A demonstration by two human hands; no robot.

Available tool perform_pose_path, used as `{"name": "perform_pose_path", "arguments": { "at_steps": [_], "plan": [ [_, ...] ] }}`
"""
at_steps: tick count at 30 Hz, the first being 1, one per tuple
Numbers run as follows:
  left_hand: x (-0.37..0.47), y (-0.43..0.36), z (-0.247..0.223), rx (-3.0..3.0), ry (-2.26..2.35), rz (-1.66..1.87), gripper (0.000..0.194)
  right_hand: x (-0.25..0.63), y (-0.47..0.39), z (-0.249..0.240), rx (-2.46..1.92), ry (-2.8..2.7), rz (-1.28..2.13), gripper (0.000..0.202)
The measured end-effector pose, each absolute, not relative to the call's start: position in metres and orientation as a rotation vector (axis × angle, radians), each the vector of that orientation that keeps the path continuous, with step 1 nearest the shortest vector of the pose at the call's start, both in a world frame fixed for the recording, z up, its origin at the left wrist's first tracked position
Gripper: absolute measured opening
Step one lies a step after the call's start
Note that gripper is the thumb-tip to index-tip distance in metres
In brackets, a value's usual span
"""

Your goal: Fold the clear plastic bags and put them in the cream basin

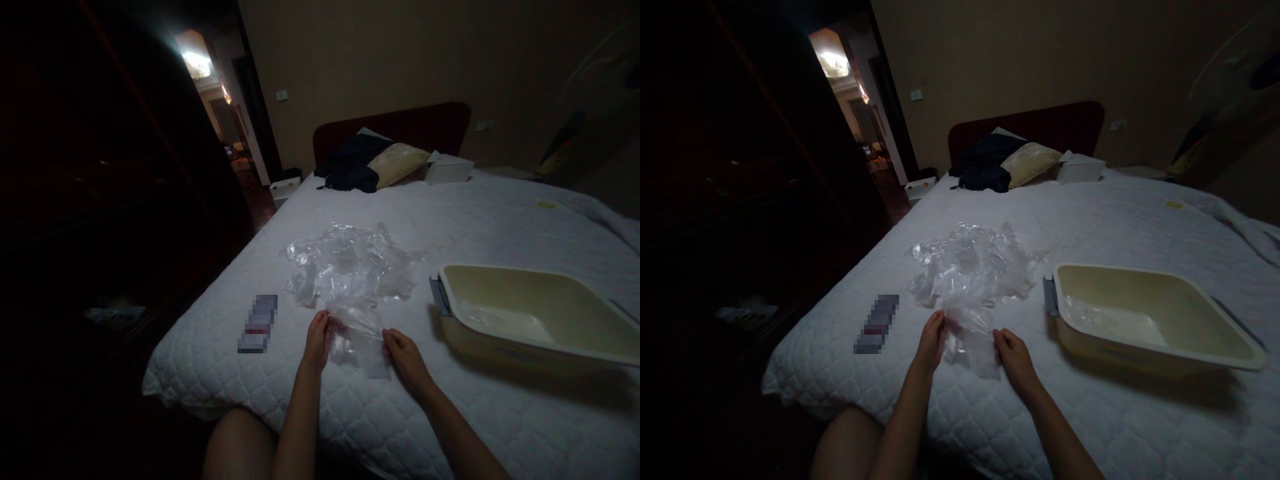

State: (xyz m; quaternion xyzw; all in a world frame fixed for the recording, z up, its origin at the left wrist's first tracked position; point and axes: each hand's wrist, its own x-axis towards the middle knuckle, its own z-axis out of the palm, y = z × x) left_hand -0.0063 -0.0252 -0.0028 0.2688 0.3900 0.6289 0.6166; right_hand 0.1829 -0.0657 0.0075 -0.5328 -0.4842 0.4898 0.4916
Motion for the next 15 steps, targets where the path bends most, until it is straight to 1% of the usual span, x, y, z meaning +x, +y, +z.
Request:
{"name": "perform_pose_path", "arguments": {
  "at_steps": [2,6,11,15],
  "plan": [
    [-0.008,-0.025,-0.001,0.574,0.858,1.440,0.030,0.186,-0.067,0.007,-1.289,-1.145,1.169,0.039],
    [-0.007,-0.028,0.003,0.611,0.837,1.365,0.041,0.191,-0.068,0.009,-1.238,-1.101,1.188,0.039],
    [0.002,-0.033,0.002,0.845,0.986,1.292,0.044,0.190,-0.068,0.012,-1.157,-1.049,1.254,0.032],
    [0.000,-0.033,-0.001,0.838,0.962,1.357,0.039,0.188,-0.065,0.006,-1.136,-0.948,1.301,0.031]
  ]
}}
